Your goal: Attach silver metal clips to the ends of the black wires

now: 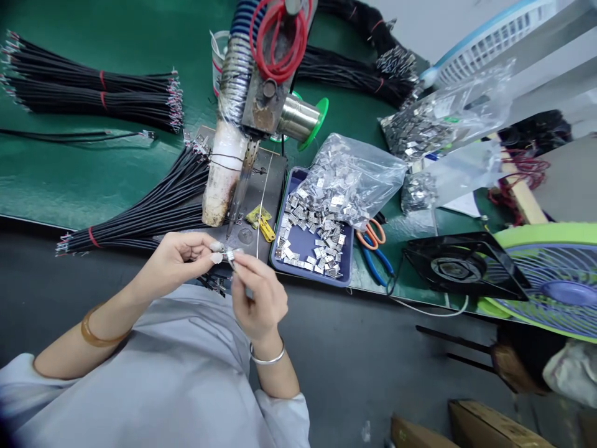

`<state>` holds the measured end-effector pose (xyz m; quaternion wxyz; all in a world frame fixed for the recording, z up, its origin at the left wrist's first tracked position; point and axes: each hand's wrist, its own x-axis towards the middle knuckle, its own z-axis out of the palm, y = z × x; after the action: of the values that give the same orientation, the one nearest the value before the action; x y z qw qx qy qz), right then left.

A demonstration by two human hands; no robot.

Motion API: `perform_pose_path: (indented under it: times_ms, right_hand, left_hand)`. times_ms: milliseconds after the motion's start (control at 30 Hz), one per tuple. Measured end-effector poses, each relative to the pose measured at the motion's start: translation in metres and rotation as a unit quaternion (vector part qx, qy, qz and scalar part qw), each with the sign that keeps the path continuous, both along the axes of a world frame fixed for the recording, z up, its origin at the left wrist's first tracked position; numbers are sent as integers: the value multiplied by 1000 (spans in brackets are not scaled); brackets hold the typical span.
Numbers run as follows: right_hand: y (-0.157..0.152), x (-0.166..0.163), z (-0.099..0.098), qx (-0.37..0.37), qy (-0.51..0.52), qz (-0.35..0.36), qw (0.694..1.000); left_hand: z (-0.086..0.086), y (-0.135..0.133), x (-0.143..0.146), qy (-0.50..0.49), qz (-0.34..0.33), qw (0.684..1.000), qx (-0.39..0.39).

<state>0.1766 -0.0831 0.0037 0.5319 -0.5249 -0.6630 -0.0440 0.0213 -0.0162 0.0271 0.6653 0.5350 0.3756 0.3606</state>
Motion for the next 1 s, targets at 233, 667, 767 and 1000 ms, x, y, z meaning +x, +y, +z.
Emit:
perform_pose_path:
  times_ms: [233, 667, 767, 1000]
  right_hand:
    - [6, -2, -5, -35, 119, 7, 992]
    - [10, -1, -7, 3, -14, 27, 1000]
    - [12, -2, -8, -15, 28, 24, 999]
    - [19, -3, -2, -38, 71, 36, 996]
  left_hand:
    - [-1, 1, 4, 0, 40, 999, -23]
    - [4, 0, 10, 28, 93, 995, 6]
    - [7, 0, 13, 29, 110, 993, 8]
    - [13, 2, 18, 49, 143, 988, 25]
